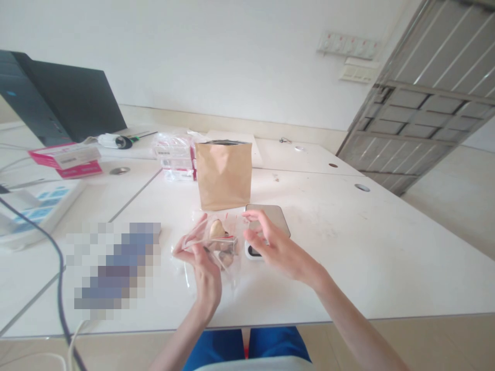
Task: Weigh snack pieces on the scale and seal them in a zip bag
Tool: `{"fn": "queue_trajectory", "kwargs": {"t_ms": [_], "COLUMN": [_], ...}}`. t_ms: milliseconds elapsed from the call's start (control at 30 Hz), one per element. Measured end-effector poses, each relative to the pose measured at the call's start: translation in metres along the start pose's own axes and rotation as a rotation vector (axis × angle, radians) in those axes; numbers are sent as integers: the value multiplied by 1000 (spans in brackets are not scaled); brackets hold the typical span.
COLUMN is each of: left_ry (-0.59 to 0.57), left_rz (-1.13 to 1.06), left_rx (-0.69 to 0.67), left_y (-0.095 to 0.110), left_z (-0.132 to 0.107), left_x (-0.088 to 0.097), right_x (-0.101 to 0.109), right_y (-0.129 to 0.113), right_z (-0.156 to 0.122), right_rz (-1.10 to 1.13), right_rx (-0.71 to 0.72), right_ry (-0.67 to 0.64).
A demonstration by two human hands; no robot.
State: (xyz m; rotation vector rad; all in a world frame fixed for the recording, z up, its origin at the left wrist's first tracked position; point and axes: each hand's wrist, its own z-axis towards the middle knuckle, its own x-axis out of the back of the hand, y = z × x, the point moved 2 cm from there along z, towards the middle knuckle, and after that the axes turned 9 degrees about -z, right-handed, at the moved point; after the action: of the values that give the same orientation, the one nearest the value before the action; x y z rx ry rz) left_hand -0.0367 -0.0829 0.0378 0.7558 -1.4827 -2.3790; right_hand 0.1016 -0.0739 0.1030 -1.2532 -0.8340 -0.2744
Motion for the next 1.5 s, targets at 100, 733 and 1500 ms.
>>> {"fn": "queue_trajectory", "kwargs": {"t_ms": [100,733,1500], "left_ry": [41,-238,-423], "left_rz": [-41,-14,207], "left_rx": [32,128,-375], "left_y": [-10,-12,11], "left_z": [-10,12,27], "left_x": [-3,22,17], "right_x": [-10,-20,18], "right_y": [-3,35,19], "right_z": [-7,-12,-13], "right_rz": [36,535,26], "right_rx": [-31,-17,245], "right_ry": [1,358,149]}}
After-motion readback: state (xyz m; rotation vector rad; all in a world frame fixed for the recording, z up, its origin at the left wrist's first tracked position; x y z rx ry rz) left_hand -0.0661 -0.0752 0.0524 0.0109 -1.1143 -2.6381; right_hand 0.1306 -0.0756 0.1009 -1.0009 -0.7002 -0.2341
